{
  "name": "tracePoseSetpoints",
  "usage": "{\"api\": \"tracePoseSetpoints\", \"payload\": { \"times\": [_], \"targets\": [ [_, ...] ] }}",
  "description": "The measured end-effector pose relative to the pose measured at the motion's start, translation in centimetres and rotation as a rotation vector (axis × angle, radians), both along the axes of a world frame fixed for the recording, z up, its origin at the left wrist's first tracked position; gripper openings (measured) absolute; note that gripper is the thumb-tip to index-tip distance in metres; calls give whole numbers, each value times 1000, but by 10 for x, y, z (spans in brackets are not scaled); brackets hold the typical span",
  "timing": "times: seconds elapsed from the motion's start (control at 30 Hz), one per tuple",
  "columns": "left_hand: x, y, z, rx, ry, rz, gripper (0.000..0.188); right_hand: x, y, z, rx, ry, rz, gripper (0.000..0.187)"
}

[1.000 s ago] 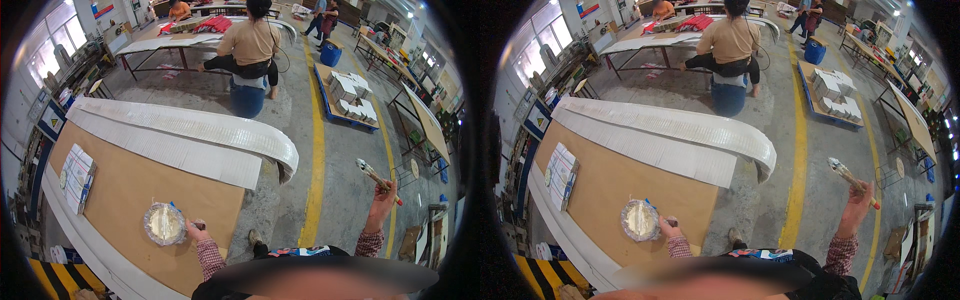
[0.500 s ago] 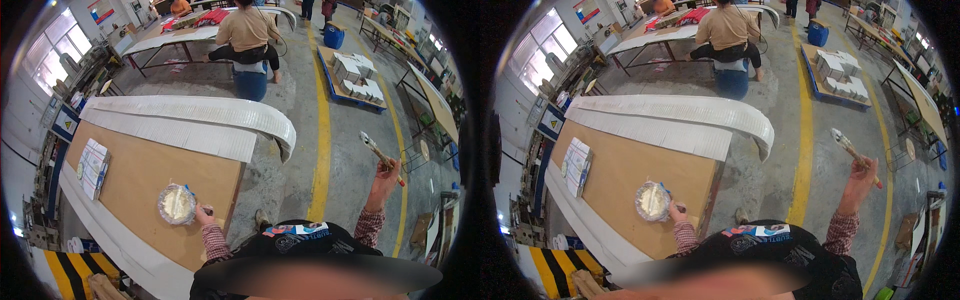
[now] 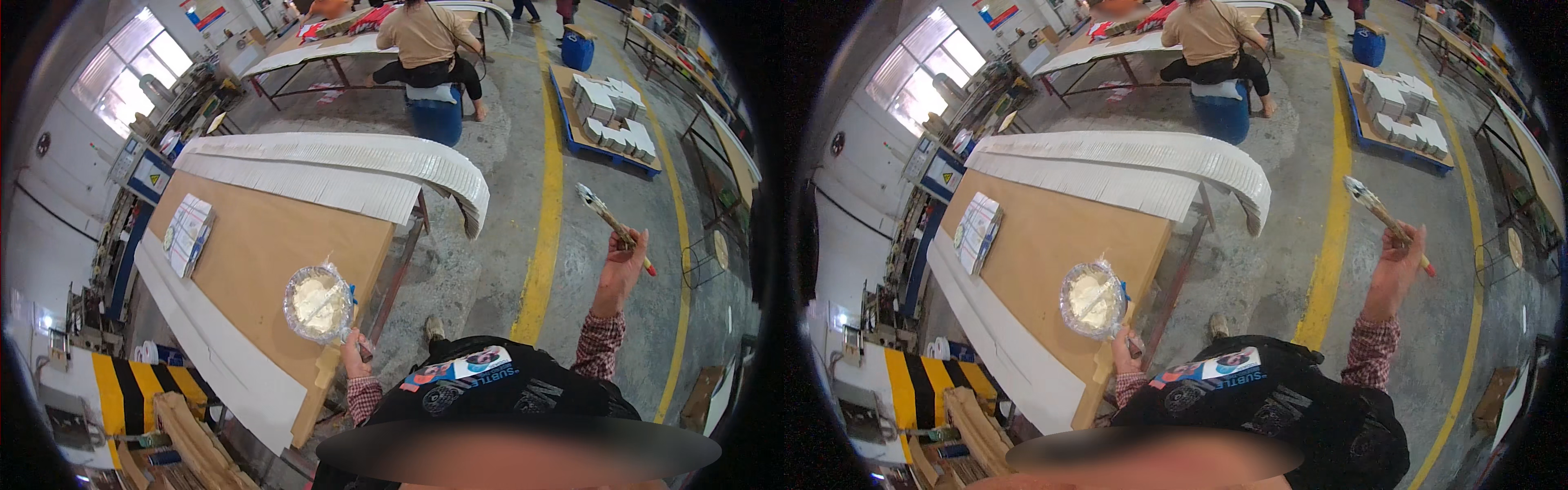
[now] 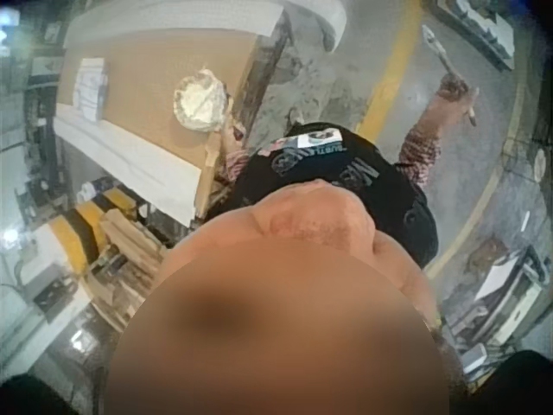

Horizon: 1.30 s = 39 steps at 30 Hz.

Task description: Applying adhesive to corrugated paper strips using a brush.

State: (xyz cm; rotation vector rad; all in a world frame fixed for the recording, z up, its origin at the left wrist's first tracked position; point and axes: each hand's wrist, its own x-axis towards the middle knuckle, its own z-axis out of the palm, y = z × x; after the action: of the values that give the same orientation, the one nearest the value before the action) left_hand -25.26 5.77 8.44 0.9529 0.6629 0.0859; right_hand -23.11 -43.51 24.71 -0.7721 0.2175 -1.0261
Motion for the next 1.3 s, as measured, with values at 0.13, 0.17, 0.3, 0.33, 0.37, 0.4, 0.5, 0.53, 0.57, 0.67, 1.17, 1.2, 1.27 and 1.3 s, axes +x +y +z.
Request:
{"api": "tracePoseSetpoints", "payload": {
  "times": [0.13, 0.17, 0.3, 0.33, 0.37, 0.4, 0.5, 0.53, 0.57, 0.67, 1.17, 1.2, 1.27, 1.3],
  "targets": [
    [-52, -21, 26, -58, -14, -60, 13, 24, 12, -6, 130, 27, 23, 24],
    [-66, -21, 23, -34, 12, -31, 14, 29, 22, -4, 165, 19, 71, 25],
    [-116, -21, 44, 49, 48, -163, 15, 26, 40, -14, 247, -22, 252, 25],
    [-126, -25, 52, 48, 51, -157, 15, 22, 43, -14, 280, -29, 282, 24],
    [-136, -29, 60, 92, 75, -182, 14, 15, 42, -17, 252, -28, 288, 24],
    [-142, -31, 67, 137, 93, -203, 14, 10, 41, -17, 250, -29, 295, 24],
    [-152, -41, 77, 99, 152, -161, 13, -8, 34, -17, 203, -7, 299, 23],
    [-157, -41, 75, 94, 158, -150, 13, -13, 34, -16, 200, 55, 245, 23],
    [-164, -40, 69, 63, 90, -147, 14, -17, 35, -16, 194, 119, 196, 22],
    [-183, -39, 79, 45, 84, -124, 16, -11, 47, -21, 185, 159, 223, 23],
    [-344, -42, 169, 182, 69, 3, 28, -32, 176, 46, 84, -22, 856, 34],
    [-362, -35, 156, 233, 70, 54, 29, -42, 191, 48, 67, -34, 855, 34],
    [-385, -17, 143, 265, 63, 109, 30, -54, 216, 49, 36, -55, 908, 40],
    [-398, -10, 140, 204, 96, 122, 32, -57, 226, 45, 4, -50, 991, 42]
  ]
}}
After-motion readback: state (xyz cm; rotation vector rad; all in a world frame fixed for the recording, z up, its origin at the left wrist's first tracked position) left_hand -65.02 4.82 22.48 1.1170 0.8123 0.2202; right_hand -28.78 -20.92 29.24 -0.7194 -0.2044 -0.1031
